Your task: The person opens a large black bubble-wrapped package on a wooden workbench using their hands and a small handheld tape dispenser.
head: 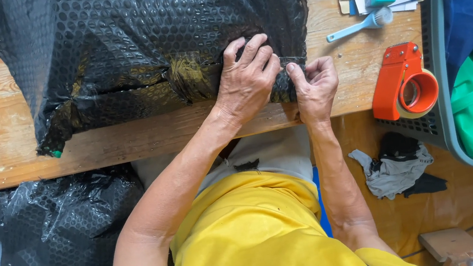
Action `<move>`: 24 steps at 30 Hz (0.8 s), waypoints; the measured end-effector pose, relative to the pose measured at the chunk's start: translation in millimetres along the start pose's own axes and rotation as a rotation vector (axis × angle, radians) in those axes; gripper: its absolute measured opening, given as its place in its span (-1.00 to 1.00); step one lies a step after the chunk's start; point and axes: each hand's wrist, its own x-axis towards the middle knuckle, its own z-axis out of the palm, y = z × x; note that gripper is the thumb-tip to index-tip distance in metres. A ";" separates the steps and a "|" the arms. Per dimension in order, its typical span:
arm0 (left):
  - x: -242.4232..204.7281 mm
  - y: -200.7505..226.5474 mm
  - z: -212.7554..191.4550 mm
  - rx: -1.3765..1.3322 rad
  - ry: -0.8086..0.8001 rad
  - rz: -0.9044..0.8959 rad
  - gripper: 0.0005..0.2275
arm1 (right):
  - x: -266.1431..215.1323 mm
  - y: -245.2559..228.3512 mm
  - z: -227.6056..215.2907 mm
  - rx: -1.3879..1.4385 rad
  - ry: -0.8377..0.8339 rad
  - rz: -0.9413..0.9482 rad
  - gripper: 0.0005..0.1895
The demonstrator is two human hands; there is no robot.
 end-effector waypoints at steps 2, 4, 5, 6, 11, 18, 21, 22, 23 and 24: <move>-2.5 0.4 2.8 0.007 -0.003 -0.001 -0.89 | -1.8 -2.8 1.0 0.014 -0.021 0.005 -0.64; -3.5 1.0 1.7 0.016 -0.006 -0.003 -0.88 | -3.2 -0.2 2.1 0.028 -0.045 0.009 -0.64; -2.8 1.5 -0.3 0.023 -0.004 -0.004 -0.90 | -3.3 3.8 2.3 0.045 -0.050 0.011 -0.63; -1.7 2.9 -1.6 0.027 -0.001 -0.005 -0.92 | -3.2 8.1 1.2 0.060 -0.055 0.012 -0.62; -10.1 -0.2 -13.5 0.004 -0.004 0.002 -0.92 | -20.4 6.3 5.6 0.109 -0.088 0.042 -0.62; -21.8 -4.4 -26.5 -0.020 -0.034 0.009 -0.93 | -43.2 0.4 7.0 0.106 -0.122 0.032 -0.70; -23.2 -3.1 -24.0 -0.008 -0.040 0.006 -0.94 | -38.3 2.3 7.5 0.221 -0.160 0.103 -0.71; -23.4 -2.9 -24.0 -0.006 -0.040 0.005 -0.94 | -38.4 4.8 6.5 0.222 -0.162 0.103 -0.71; -23.7 -2.7 -23.7 -0.006 -0.041 0.006 -0.93 | -38.4 7.3 5.4 0.188 -0.176 0.106 -0.78; -23.4 -1.7 -22.7 -0.012 -0.041 0.009 -0.92 | -38.8 10.0 3.0 0.152 -0.185 0.110 -0.84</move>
